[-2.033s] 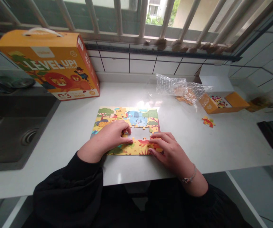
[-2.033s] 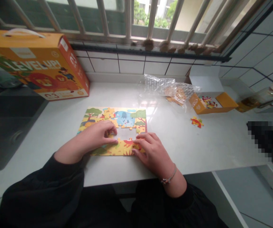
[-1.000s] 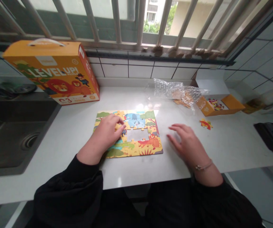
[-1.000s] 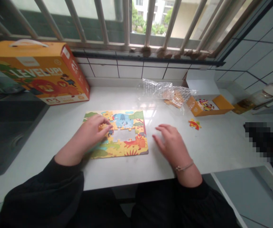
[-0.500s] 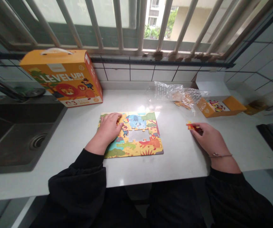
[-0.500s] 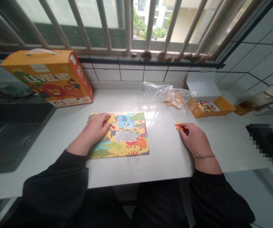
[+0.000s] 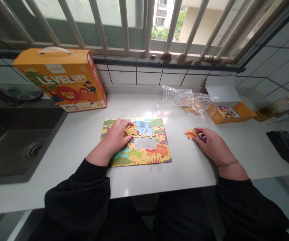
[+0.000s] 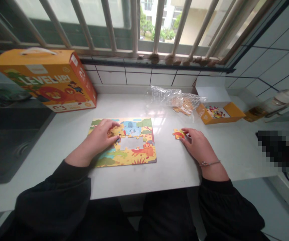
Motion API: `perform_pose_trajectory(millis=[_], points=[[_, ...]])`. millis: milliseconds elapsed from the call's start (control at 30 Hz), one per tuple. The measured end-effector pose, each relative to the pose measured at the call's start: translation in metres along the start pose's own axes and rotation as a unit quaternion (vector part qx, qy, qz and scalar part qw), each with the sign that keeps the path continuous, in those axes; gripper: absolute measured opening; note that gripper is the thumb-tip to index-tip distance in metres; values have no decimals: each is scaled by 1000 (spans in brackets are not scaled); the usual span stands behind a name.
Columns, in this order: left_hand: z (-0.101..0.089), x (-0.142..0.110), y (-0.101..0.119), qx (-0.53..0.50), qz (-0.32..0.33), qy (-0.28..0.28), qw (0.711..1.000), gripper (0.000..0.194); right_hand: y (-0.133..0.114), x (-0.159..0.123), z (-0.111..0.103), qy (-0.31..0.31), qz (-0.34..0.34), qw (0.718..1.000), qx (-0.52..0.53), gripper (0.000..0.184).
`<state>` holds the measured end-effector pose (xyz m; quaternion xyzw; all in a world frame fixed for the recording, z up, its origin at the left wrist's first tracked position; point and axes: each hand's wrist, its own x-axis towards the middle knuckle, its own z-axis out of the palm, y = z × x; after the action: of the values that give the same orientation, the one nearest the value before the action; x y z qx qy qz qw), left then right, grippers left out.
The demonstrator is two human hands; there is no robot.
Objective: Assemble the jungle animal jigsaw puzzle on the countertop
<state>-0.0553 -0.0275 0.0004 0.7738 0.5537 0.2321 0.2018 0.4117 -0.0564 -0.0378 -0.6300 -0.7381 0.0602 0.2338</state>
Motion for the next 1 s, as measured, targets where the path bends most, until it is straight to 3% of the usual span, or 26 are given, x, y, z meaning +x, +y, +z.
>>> perform_pose_trajectory(millis=[300, 500, 633, 867, 1000], points=[[3, -3, 4, -13, 18, 5, 1000, 36, -35, 1, 14, 10, -53, 997, 50, 42], [2, -1, 3, -29, -2, 28, 999, 31, -56, 2, 12, 55, -98, 992, 57, 34], [3, 0, 3, -33, -10, 29, 999, 27, -84, 4, 15, 78, -132, 982, 108, 31], [5, 0, 0, -54, 0, 45, 998, 24, -143, 24, 34, 19, -209, 962, 175, 24], [5, 0, 0, -91, -2, 36, 995, 27, -162, 44, 49, 18, -186, 961, 205, 26]])
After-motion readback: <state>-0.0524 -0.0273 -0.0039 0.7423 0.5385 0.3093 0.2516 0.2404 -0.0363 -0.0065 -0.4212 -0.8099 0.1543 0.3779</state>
